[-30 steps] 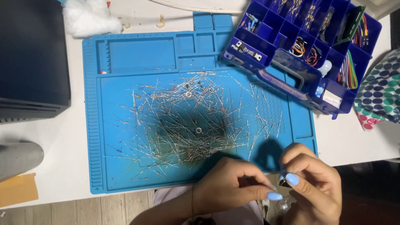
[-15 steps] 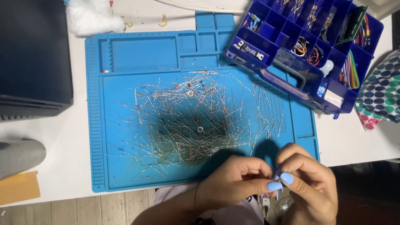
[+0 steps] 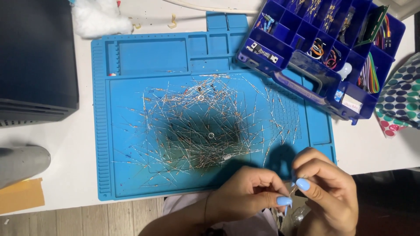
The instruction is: The person picks up small electronic components from a pile on a blue cutting mat and places them into compartments of a blue parts organizer. The person repeatedly selects individual components and transfers them to the organizer throughout the clip.
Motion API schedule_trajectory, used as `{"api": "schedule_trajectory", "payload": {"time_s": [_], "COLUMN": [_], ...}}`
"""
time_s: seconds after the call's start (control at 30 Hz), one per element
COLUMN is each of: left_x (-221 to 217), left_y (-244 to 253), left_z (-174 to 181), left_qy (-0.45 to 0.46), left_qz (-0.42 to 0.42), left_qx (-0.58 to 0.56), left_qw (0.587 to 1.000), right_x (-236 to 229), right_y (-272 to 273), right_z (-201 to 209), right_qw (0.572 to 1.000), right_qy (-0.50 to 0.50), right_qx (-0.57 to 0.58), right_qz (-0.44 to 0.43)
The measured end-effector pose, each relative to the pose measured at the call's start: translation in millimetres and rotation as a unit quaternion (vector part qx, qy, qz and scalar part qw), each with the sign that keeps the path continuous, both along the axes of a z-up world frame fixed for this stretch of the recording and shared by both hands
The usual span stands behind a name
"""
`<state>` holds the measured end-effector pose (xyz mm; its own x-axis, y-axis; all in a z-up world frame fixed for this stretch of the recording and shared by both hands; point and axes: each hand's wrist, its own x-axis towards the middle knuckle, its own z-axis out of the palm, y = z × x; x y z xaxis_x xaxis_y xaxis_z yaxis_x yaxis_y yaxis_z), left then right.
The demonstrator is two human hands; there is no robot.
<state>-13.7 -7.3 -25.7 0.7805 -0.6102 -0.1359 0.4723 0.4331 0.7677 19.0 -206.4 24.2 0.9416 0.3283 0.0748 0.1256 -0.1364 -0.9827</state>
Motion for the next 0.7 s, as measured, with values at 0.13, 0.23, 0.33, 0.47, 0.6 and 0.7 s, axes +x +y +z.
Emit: {"api": "schedule_trajectory", "payload": {"time_s": [0.13, 0.23, 0.33, 0.47, 0.6, 0.7], "left_x": [-3, -4, 0, 9, 11, 8], "left_y": [0, 1, 9, 16, 9, 3], "left_z": [-6, -9, -3, 8, 14, 13], "left_qy": [-0.004, 0.007, -0.026, -0.032, 0.031, 0.060], "left_qz": [-0.005, -0.025, -0.034, -0.012, 0.018, 0.036], "left_qx": [-0.005, 0.039, 0.111, 0.070, 0.035, 0.013], "left_qw": [1.000, 0.999, 0.993, 0.997, 0.999, 0.998], "right_x": [2, 3, 3, -3, -4, -6], "right_y": [3, -2, -5, 3, 13, 17], "right_z": [2, -1, -2, 7, 10, 11], "right_qw": [1.000, 1.000, 0.999, 0.999, 0.998, 0.997], "right_qy": [-0.006, -0.008, -0.014, 0.027, 0.035, 0.046], "right_qx": [0.008, 0.000, 0.029, 0.021, 0.035, 0.049], "right_qz": [-0.018, -0.021, -0.026, -0.033, -0.028, -0.044]}}
